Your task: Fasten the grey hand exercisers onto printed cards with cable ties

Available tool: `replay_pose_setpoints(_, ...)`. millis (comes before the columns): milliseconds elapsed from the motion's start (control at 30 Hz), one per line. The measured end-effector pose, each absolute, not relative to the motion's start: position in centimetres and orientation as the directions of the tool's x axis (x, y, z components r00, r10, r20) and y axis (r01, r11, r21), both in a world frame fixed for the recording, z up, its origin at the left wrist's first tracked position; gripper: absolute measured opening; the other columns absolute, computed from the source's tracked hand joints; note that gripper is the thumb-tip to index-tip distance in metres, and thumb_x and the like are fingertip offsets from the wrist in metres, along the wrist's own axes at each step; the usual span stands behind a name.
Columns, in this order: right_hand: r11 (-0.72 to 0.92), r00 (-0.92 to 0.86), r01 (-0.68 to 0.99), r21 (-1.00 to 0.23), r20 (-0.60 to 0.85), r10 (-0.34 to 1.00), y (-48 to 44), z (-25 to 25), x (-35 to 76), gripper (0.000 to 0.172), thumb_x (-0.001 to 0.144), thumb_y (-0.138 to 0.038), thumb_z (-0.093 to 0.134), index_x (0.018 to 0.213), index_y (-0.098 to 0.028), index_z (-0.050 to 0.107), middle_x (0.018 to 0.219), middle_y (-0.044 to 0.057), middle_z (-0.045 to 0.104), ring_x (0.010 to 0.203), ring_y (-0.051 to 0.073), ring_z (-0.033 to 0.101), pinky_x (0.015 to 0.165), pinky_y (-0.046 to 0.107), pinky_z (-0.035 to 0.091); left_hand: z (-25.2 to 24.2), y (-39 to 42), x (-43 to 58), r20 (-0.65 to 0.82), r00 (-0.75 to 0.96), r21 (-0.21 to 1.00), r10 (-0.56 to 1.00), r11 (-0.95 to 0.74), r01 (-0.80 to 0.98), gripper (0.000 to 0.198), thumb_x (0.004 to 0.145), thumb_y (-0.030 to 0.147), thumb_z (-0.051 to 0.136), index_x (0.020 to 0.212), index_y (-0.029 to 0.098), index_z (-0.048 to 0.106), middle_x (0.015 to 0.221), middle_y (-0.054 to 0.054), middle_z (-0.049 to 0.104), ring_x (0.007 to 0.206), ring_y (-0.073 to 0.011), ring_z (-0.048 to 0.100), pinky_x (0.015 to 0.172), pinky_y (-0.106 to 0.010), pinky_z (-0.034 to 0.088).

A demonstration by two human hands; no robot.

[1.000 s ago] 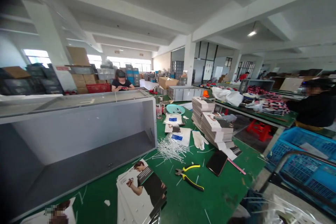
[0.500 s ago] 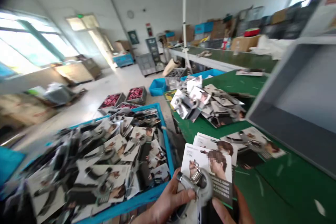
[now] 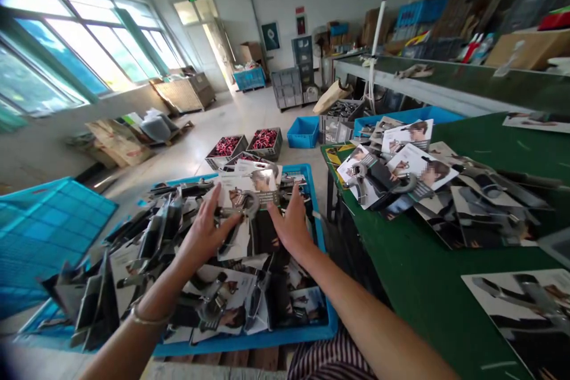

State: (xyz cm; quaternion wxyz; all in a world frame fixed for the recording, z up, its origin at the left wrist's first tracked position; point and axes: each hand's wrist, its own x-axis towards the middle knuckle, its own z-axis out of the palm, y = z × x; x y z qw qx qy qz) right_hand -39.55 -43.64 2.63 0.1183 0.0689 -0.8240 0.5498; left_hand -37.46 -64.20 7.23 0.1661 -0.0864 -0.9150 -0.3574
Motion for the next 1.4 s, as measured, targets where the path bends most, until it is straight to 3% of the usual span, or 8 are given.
replay_pose_setpoints(100,0.655,-0.952,-0.303,-0.693,0.254,-0.171,-46.2,-1.3,-41.6,0.066,0.095,-0.046,0.048,0.15,-0.014,0.033,0.158,0.018,0.028,0.145,0.036,0.025,0.115,0.056,0.024,2.8,-65.2,-40.8,0.273,-0.95,0.422,0.149,0.869,0.258,0.067,0.087,0.042,0.06,0.149,0.028,0.037,0.152,-0.016,0.036,0.144,-0.0383,0.028,0.112,-0.062,0.027)
replay_pose_setpoints(233,0.711,-0.927,-0.373,-0.596,0.201,-0.317,-47.0,-4.7,-42.2,0.073,0.093,-0.05,0.051,0.152,-0.012,0.031,0.162,0.016,0.02,0.146,0.035,0.02,0.117,0.054,0.021,-1.1,-64.4,-42.8,0.266,-0.959,0.398,0.093,0.896,0.197,0.067,0.086,0.04,0.059,0.147,0.026,0.037,0.154,-0.019,0.028,0.145,-0.0396,0.025,0.109,-0.064,0.03)
replay_pose_setpoints(467,0.643,-0.934,-0.337,-0.688,0.158,-0.321,-44.1,-5.6,-43.7,0.074,0.089,-0.05,0.054,0.149,-0.011,0.036,0.157,0.019,0.03,0.143,0.035,0.029,0.115,0.053,0.027,0.9,-61.4,-44.4,0.307,-0.945,0.383,0.11,0.895,0.228,0.061,0.079,0.027,0.065,0.138,0.024,0.05,0.151,-0.019,0.034,0.145,-0.0379,0.027,0.114,-0.062,0.022)
replay_pose_setpoints(667,0.631,-0.974,-0.224,-0.743,0.194,-0.118,-41.8,-10.1,-38.0,0.076,0.091,-0.023,0.044,0.157,-0.018,0.005,0.149,0.017,0.042,0.138,0.027,0.04,0.114,0.05,0.034,3.1,-60.0,-36.4,0.343,-0.844,0.38,0.413,0.76,0.527,0.067,0.093,0.035,0.054,0.153,0.03,0.025,0.161,-0.011,0.025,0.15,-0.0303,0.018,0.119,-0.053,0.022)
replay_pose_setpoints(867,0.699,-0.989,-0.149,-0.699,0.091,-0.12,-37.3,-14.1,-37.1,0.074,0.077,-0.007,0.046,0.149,-0.017,0.034,0.136,0.014,0.057,0.127,0.028,0.052,0.107,0.048,0.042,-5.9,-64.8,-20.5,0.368,-0.905,0.269,-0.215,0.956,-0.117,0.062,0.093,0.036,0.054,0.151,0.028,0.033,0.16,-0.014,0.026,0.149,-0.0387,0.011,0.114,-0.064,0.019)
replay_pose_setpoints(1033,0.786,-0.992,-0.116,-0.607,0.033,-0.121,-35.9,-14.1,-37.2,0.065,0.079,-0.005,0.045,0.144,-0.016,0.044,0.136,0.017,0.055,0.127,0.031,0.049,0.107,0.052,0.038,-11.8,-66.7,-17.7,0.362,-0.908,0.165,-0.211,0.973,-0.16,0.049,0.091,0.039,0.057,0.137,0.024,0.056,0.164,-0.013,0.009,0.149,-0.0441,0.003,0.114,-0.064,0.015)
replay_pose_setpoints(1167,0.828,-0.989,-0.123,-0.546,-0.002,-0.148,-35.5,-13.1,-34.8,0.056,0.083,-0.006,0.047,0.139,-0.011,0.049,0.148,0.022,0.04,0.132,0.037,0.039,0.108,0.058,0.031,-10.9,-67.3,-20.4,0.33,-0.942,0.144,-0.062,0.989,-0.015,0.048,0.093,0.039,0.053,0.139,0.026,0.054,0.161,-0.013,0.02,0.149,-0.0381,0.008,0.116,-0.058,0.017)
replay_pose_setpoints(1400,0.724,-0.92,-0.167,-0.669,-0.159,-0.359,-33.8,-9.8,-27.0,0.037,0.091,-0.02,0.047,0.124,-0.016,0.063,0.127,0.013,0.064,0.12,0.026,0.055,0.108,0.042,0.039,-12.8,-67.5,-20.7,0.39,-0.92,0.112,-0.036,0.994,0.009,0.048,0.092,0.039,0.053,0.138,0.026,0.055,0.159,-0.015,0.026,0.15,-0.0361,0.011,0.117,-0.059,0.017)
